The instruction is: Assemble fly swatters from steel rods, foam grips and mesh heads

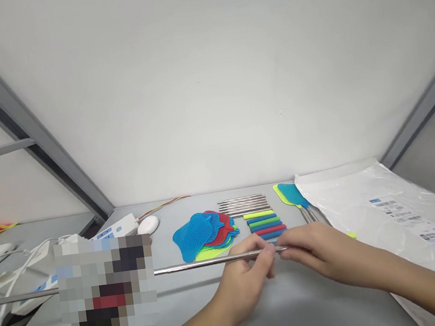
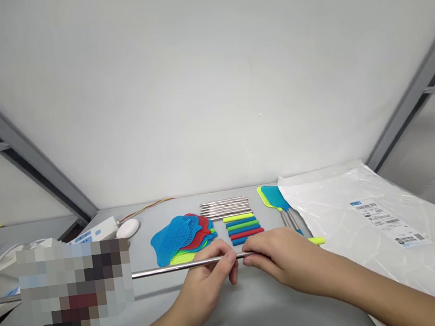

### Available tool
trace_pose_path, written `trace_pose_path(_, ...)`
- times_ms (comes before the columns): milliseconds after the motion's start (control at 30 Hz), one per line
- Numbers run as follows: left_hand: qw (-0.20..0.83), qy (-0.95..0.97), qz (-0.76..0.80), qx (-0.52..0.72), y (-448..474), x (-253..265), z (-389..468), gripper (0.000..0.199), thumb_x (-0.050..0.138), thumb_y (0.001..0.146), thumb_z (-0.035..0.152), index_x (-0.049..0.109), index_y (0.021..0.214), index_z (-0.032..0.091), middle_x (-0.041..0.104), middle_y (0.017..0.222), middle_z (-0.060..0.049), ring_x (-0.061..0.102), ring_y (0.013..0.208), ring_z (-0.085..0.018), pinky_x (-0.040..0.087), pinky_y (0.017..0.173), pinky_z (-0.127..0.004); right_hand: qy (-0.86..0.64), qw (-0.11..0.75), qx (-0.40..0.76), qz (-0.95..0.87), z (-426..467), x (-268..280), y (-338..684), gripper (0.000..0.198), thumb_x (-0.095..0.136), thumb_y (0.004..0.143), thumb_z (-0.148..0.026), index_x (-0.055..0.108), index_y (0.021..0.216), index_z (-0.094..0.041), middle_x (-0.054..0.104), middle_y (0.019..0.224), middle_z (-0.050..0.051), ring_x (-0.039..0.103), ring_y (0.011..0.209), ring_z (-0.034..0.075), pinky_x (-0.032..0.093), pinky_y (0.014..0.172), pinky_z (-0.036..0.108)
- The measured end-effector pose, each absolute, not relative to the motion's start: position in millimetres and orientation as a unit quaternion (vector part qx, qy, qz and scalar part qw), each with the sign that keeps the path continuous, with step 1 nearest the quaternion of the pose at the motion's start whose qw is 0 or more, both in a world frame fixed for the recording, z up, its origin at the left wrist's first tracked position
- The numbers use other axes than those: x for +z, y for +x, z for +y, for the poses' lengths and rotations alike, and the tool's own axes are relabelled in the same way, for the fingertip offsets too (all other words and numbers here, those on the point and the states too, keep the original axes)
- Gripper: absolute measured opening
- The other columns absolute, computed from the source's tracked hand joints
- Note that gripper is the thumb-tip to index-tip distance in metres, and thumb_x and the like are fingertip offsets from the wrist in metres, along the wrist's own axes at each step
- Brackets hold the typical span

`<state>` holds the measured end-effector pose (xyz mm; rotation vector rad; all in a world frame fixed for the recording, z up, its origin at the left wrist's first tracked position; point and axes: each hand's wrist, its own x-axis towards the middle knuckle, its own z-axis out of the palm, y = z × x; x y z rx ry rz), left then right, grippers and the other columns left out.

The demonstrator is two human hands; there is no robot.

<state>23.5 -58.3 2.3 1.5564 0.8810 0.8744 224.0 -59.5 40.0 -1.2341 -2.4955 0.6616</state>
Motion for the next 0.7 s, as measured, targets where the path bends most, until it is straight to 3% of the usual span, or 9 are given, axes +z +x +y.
trace_pose_path(167,0.507,0.701,0.382,0.325,26,2,-55,0.046,0.035,0.094,0.045,0.048,0.058,0.019,0.048,0.056,0.0,0.044,0.062,-0.015,0.035,0.061,-0.026,-0.482,0.133,0.149,-0.853,-64,33,244,0.032,0.041,0.096,-0.044,0.061,0.084,-0.022,0.065,0.077,0.002,0.057,0.069,0.017,0.036,0.06,0.025)
trace_pose_path(400,0.459,0.721,0.396,0.335,13,-7,-40,0.044,0.037,0.092,0.046,0.04,0.058,0.019,0.04,0.06,0.0,0.035,0.061,-0.014,0.027,0.058,-0.027,-0.526,0.1,0.097,-0.839,-76,21,264,0.029,0.037,0.098,-0.04,0.048,0.078,-0.023,0.061,0.072,0.0,0.053,0.06,0.015,0.026,0.053,0.024)
trace_pose_path(700,0.427,0.744,0.394,0.329,10,-7,-34,0.043,0.04,0.092,0.045,0.036,0.058,0.019,0.033,0.058,0.002,0.029,0.058,-0.013,0.023,0.055,-0.027,-0.485,0.114,0.001,-0.867,-63,-11,299,0.033,0.031,0.1,-0.039,0.041,0.073,-0.023,0.055,0.066,-0.001,0.045,0.053,0.013,0.023,0.051,0.027)
